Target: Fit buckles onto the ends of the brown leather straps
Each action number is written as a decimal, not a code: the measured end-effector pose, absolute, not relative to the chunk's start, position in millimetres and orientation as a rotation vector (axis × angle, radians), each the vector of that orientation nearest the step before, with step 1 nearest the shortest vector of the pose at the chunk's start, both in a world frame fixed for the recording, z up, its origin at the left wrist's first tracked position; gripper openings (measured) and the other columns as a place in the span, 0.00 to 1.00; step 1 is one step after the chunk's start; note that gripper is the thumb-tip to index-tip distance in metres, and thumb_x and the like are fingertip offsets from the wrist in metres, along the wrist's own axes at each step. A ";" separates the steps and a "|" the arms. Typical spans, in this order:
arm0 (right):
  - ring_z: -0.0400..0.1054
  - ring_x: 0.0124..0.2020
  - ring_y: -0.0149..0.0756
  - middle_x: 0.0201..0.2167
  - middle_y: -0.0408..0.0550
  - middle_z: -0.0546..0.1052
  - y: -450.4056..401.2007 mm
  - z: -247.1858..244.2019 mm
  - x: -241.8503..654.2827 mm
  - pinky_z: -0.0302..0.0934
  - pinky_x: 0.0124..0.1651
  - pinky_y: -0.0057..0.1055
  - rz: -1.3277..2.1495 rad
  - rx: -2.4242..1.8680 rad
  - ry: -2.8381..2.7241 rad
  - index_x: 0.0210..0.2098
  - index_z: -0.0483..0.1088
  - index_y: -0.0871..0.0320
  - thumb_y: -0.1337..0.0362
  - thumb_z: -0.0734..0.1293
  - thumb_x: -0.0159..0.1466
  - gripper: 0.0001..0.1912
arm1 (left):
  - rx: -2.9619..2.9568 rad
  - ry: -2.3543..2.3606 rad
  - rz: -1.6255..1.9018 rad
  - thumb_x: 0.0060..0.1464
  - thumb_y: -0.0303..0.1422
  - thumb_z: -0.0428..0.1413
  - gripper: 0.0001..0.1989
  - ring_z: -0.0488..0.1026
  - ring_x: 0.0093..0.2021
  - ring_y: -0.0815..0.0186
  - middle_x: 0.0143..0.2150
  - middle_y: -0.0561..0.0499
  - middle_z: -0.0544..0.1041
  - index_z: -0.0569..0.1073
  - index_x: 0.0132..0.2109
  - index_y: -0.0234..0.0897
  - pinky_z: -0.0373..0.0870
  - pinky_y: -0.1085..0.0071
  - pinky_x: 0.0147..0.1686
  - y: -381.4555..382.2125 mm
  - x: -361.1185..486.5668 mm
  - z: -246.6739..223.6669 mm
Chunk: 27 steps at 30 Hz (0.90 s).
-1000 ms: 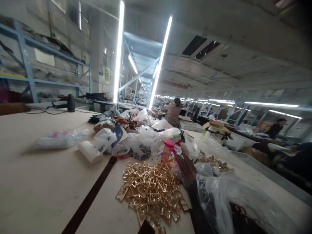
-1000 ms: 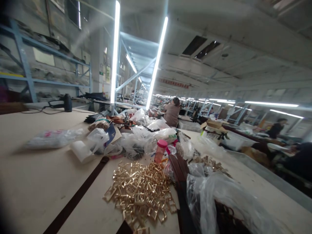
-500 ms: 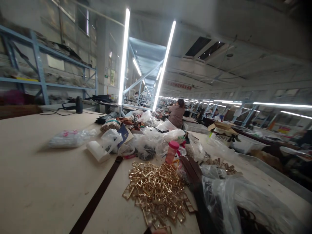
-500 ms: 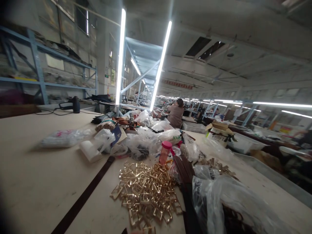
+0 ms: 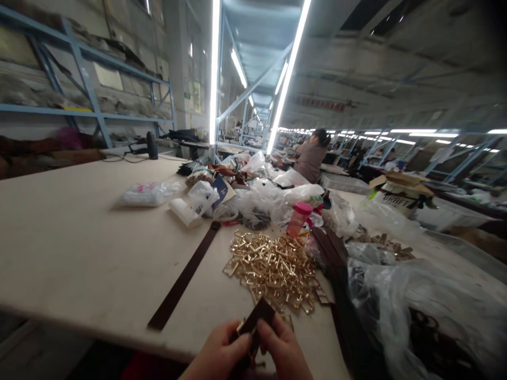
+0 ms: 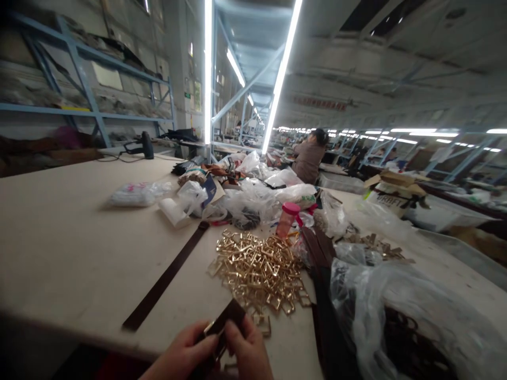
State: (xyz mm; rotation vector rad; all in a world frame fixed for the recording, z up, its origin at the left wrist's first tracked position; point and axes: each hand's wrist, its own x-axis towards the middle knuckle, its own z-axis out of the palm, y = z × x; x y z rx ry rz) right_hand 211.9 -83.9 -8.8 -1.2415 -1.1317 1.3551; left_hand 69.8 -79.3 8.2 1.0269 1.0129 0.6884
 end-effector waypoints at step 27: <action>0.65 0.32 0.37 0.33 0.50 0.74 -91.7 -14.8 207.0 0.59 0.35 0.32 1.383 -1.327 -1.159 0.37 0.68 0.61 0.58 0.65 0.55 0.14 | 1.005 0.997 0.695 0.49 0.47 0.52 0.19 0.63 0.23 0.70 0.25 0.54 0.67 0.64 0.33 0.33 0.61 0.74 0.23 -88.6 67.7 -13.9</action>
